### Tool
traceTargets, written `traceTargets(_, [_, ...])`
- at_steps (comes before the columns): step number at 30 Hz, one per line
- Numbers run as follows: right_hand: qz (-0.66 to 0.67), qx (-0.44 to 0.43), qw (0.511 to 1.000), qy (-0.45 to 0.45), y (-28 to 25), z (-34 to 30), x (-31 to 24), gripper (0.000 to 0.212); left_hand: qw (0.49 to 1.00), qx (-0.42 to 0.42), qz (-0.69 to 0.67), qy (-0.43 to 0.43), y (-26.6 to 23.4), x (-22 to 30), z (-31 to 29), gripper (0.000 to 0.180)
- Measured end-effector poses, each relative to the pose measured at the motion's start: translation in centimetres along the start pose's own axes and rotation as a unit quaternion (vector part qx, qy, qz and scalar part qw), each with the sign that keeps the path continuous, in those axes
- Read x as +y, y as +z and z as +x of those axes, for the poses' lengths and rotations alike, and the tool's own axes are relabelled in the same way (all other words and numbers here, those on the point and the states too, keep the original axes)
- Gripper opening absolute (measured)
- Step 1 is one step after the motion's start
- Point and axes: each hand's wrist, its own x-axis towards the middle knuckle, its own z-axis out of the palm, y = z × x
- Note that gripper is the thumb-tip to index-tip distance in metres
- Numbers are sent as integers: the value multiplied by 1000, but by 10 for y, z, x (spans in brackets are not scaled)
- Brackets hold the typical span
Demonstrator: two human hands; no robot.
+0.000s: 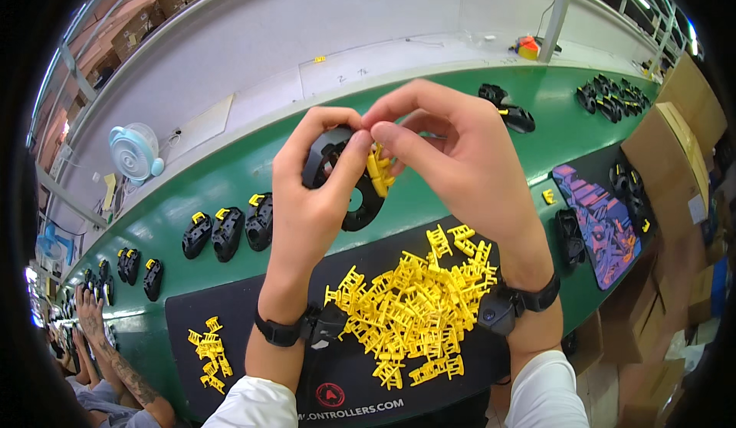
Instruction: The person is assembling electronic components, specifically game controller shells, by inserting yellow plastic parts.
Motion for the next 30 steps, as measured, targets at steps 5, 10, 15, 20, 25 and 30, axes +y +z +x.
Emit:
traceTargets(5, [-14, -38, 999, -3, 1, -1, 5, 22, 997, 30, -35, -59, 2, -5, 1, 13])
traceTargets(10, [-24, -12, 1000, -5, -10, -7, -5, 26, 969, 12, -203, -144, -17, 6, 5, 15])
traceTargets(15, [-221, -22, 975, -3, -11, -19, -7, 31, 980, 41, -136, -139, -28, -2, 6, 17])
traceTargets(20, [-361, -171, 917, 21, -25, -80, -10, 32, 992, -6, -29, -120, -53, 1, 3, 19])
traceTargets(25, [-410, -142, 897, 80, 5, -157, 7, 39, 995, -29, -33, -95, -45, 28, 2, 18])
traceTargets(30, [-410, -91, 906, 44, 26, -177, 26, 31, 993, -78, 14, -87, -50, 40, -17, 23])
